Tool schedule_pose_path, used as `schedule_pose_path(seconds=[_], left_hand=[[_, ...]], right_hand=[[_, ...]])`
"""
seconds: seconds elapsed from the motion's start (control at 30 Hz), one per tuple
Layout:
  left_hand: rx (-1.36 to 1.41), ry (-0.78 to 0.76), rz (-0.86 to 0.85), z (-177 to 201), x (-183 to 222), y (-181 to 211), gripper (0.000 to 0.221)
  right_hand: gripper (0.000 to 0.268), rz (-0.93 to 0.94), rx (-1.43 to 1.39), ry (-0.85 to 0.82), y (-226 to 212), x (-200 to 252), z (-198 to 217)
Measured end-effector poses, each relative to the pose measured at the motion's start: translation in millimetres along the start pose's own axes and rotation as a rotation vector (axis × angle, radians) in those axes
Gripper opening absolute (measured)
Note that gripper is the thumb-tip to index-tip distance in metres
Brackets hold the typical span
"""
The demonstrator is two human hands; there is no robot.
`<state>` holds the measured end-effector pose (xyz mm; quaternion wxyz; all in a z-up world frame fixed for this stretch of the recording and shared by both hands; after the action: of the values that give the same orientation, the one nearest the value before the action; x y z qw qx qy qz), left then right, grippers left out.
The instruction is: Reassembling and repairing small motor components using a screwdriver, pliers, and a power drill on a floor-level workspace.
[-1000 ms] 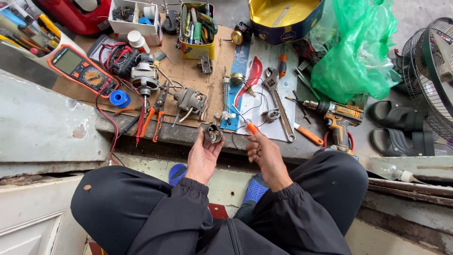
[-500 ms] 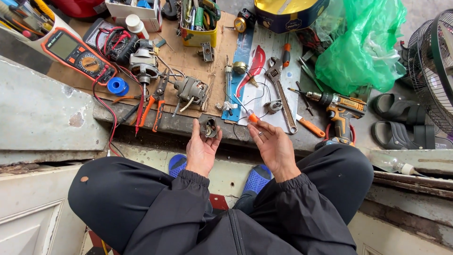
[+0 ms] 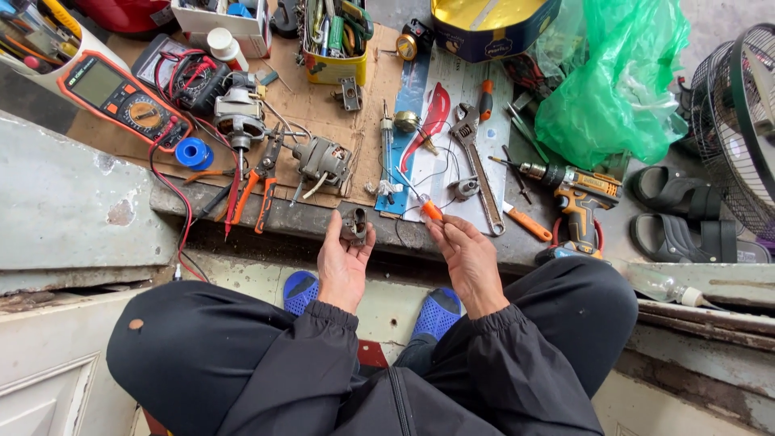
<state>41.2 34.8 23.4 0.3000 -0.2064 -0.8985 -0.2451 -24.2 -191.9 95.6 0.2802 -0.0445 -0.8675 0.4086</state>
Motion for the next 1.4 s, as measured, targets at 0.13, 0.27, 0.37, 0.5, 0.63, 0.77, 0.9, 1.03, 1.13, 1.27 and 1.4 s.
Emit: schedule_pose_path(seconds=[0.13,0.27,0.37,0.5,0.63,0.77,0.9,1.03,1.13,1.27,1.4], left_hand=[[-0.024,-0.001,0.006,-15,10,-1,0.044],[-0.034,-0.015,-0.002,-19,9,-8,0.043],[-0.045,-0.008,0.009,-23,17,-10,0.042],[-0.036,-0.107,-0.075,-34,26,-5,0.033],[-0.036,-0.056,-0.068,-43,37,0,0.031],[-0.02,-0.012,-0.041,-60,51,16,0.034],[-0.046,0.1,0.058,-49,38,15,0.037],[-0.053,0.126,0.041,-18,7,-4,0.048],[-0.157,0.152,0.021,-14,5,-3,0.05],[-0.099,0.15,0.029,10,-15,-32,0.051],[-0.098,0.144,-0.023,10,-13,-25,0.057]], right_hand=[[0.028,0.003,0.021,0.093,2,-10,14],[0.026,0.015,0.005,0.095,9,-40,29],[0.025,0.008,0.007,0.081,-1,-52,11],[0.028,-0.059,0.074,-0.057,-12,-80,-41],[0.019,-0.095,0.108,-0.195,-2,-145,-79],[0.028,-0.099,0.295,-0.289,-19,-178,-162],[0.034,0.219,0.952,-0.507,-46,-223,-253],[0.01,0.494,1.312,-0.6,-46,-268,-318],[0.013,0.855,1.625,-0.629,-36,-287,-348],[0.016,0.913,1.823,-0.626,-15,-330,-351],[0.022,0.92,1.835,-0.589,-27,-333,-345]])
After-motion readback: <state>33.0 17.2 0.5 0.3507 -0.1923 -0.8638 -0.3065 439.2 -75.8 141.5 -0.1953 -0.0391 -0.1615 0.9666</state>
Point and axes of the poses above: each hand's wrist, its own x-axis away from the middle knuckle, its own z-axis out of the back of the hand, y = z × x, the point moved 8 cm from there along -x, towards the middle knuckle, and after that the axes turned 15 degrees about -y, right-handed, at the moved point
